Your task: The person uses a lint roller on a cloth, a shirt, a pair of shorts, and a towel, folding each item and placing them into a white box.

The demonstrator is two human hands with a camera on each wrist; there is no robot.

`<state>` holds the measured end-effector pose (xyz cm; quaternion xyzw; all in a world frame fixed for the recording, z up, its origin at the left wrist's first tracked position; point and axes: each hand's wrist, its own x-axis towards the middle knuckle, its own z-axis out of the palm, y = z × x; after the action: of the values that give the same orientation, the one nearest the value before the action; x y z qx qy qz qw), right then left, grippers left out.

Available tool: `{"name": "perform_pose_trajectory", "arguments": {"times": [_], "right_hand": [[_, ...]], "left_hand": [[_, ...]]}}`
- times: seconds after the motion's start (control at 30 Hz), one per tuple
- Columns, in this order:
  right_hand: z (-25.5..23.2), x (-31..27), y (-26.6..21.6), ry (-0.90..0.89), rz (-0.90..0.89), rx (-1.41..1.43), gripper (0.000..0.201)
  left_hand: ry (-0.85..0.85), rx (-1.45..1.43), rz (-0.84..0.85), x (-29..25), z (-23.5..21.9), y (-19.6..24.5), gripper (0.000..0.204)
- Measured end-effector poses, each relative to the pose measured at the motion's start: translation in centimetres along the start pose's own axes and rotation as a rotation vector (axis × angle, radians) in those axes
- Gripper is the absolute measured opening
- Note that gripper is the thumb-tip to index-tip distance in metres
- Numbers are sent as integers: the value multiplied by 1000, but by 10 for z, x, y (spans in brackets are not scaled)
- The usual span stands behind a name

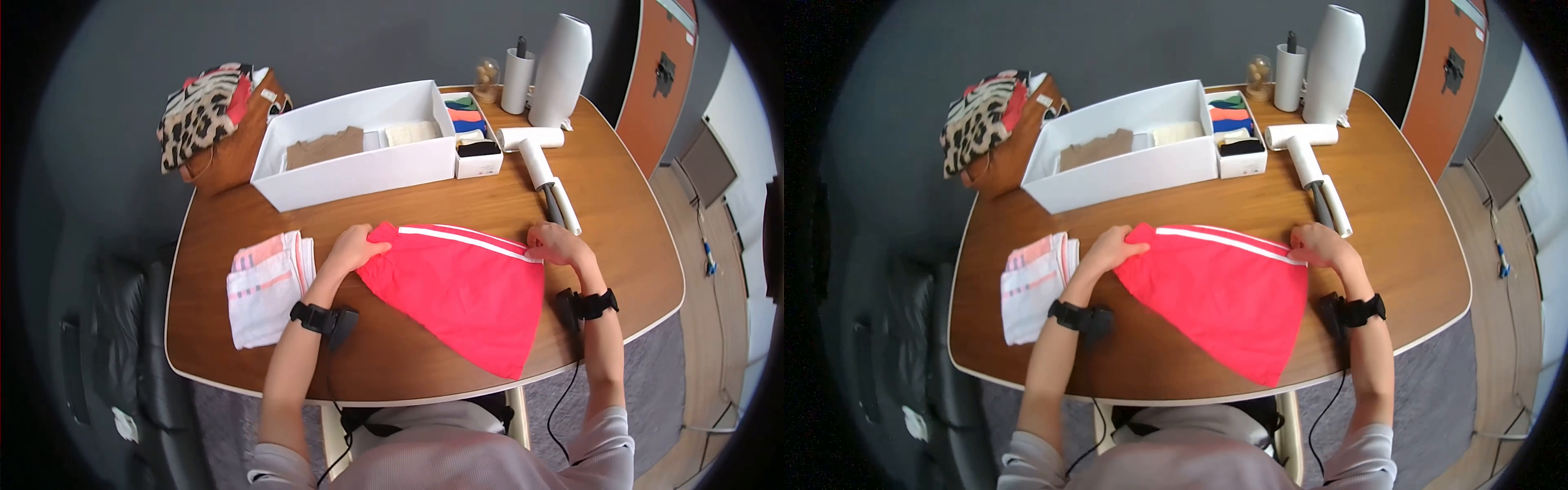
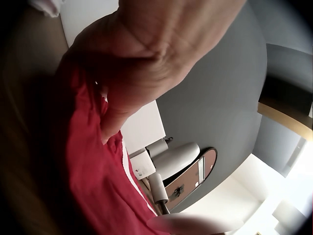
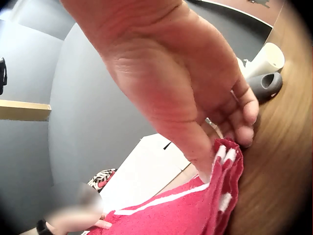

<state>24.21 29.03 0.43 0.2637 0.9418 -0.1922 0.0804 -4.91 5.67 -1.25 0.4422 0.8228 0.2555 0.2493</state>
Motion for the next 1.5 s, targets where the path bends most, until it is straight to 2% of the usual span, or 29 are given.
{"name": "perform_pose_trajectory", "arguments": {"times": [0.13,0.17,0.27,0.3,0.33,0.37,0.4,0.47,0.53,0.57,0.67,0.7,0.77,0.8,0.83,0.9,0.93,0.97,1.0,1.03,1.1,1.13,1.17,1.23,1.27,1.33,1.37,1.43,1.5], "right_hand": [[3,12,2,123,-111,57,23],[3,15,-3,150,-125,81,21],[-3,8,-37,444,-180,-134,22],[-10,7,-54,274,-230,-4,26],[-15,0,-75,184,-324,62,29],[-7,3,-84,122,-516,76,36],[-4,-5,-108,9,-469,6,46],[19,0,-137,-190,-357,-344,69],[31,3,-152,-256,-346,-393,73],[34,4,-154,-291,-340,-418,75],[42,8,-133,-164,-443,-329,72],[37,12,-127,-275,-462,-228,68],[23,20,-110,-499,-487,-28,61],[29,27,-85,-538,-481,216,46],[26,23,-68,-447,-428,317,43],[17,19,-46,-255,-322,512,36],[14,18,-45,-239,-192,697,35],[10,16,-45,-218,-55,881,34],[7,14,-43,-191,88,1063,34],[6,13,-41,-210,94,1036,34],[5,10,-36,-245,108,990,36],[6,10,-35,-251,120,975,38],[4,6,-37,-217,125,817,40],[-2,-1,-46,-149,120,501,44],[-1,-3,-44,-112,118,348,49],[-3,-12,-52,-174,170,230,49],[-5,-17,-56,-201,195,169,49],[-5,-21,-61,-304,174,361,49],[0,-23,-61,-355,144,448,49]], "left_hand": [[85,27,47,-7,-6,-11,43],[81,31,26,-11,-13,-15,50],[112,5,2,-30,-42,2,45],[125,7,-11,-37,-51,11,45],[136,11,-24,-44,-57,19,44],[146,47,8,-48,-59,24,44],[156,83,42,-50,-59,31,44],[149,126,80,-56,-57,53,45],[78,136,110,-59,-52,73,44],[49,126,140,-61,-49,84,45],[-66,67,212,-59,-33,104,43],[-58,60,286,-58,-25,112,43],[-158,72,270,-57,-16,137,41],[-212,-2,258,-60,-13,150,44],[-268,-75,245,-62,-8,162,47],[-88,110,400,-49,39,161,59],[-96,73,430,-46,53,163,68],[-40,99,469,-46,67,164,63],[-52,2,459,-45,74,164,58],[-65,-95,449,-42,79,164,52],[-140,-95,446,-33,77,155,42],[-103,-37,443,-32,70,148,36],[-105,93,426,-33,62,143,34],[50,295,392,-34,53,120,36],[91,327,324,-36,51,108,41],[179,392,182,-37,50,85,52],[63,347,135,-36,47,79,59],[-169,245,44,-34,43,71,72],[-197,39,-11,-28,47,66,73]]}}
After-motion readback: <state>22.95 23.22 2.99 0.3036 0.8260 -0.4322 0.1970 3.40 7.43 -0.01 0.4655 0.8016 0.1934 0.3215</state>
